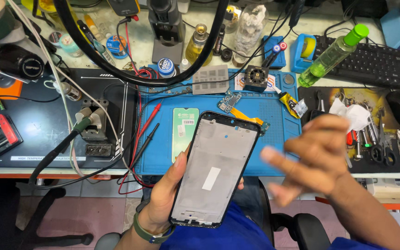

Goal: The person applies adhesive to the edges of a smartphone frame using a tube, then wipes the surface with a tissue. They handle a second smartphone and interact with its screen while holding the frame.

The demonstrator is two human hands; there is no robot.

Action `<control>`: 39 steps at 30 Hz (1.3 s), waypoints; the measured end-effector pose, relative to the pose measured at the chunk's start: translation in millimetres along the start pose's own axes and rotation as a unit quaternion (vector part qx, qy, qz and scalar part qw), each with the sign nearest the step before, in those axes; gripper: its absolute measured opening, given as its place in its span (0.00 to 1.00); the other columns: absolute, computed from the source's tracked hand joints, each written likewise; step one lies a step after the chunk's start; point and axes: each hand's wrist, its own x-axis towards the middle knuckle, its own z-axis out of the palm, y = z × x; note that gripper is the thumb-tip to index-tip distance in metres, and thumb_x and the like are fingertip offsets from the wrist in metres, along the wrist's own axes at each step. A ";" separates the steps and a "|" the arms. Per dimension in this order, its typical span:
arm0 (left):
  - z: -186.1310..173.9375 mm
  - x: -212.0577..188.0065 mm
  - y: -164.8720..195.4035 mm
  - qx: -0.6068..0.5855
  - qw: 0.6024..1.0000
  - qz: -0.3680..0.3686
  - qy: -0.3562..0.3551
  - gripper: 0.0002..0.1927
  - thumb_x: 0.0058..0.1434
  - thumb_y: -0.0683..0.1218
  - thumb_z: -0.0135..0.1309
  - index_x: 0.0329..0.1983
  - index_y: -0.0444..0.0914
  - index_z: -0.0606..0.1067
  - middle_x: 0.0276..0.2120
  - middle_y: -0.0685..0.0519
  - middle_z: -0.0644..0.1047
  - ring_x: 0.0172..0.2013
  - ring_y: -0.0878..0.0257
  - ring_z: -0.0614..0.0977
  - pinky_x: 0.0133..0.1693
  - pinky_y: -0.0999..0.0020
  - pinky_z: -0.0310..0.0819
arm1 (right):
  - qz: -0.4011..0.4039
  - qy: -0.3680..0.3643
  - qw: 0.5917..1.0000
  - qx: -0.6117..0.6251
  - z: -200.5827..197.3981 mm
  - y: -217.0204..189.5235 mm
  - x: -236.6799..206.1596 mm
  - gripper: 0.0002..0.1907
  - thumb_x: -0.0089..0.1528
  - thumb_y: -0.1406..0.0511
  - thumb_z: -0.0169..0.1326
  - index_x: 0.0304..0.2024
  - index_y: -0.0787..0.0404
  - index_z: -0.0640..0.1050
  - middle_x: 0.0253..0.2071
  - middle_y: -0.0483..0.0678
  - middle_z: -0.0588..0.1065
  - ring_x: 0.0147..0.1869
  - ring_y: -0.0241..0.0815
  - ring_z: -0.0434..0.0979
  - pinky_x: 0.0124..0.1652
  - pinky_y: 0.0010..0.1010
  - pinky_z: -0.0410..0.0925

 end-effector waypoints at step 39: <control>2.6 -3.3 0.8 -0.011 0.998 -0.062 -0.012 0.40 0.74 0.65 0.36 0.79 0.36 0.52 0.57 0.32 0.73 0.50 0.44 0.81 0.55 0.53 0.75 | 0.049 -0.027 0.998 0.026 -12.6 -12.9 3.0 0.20 0.59 0.47 0.54 0.41 0.52 0.86 0.32 0.43 0.71 0.42 0.46 0.64 0.43 0.40 0.66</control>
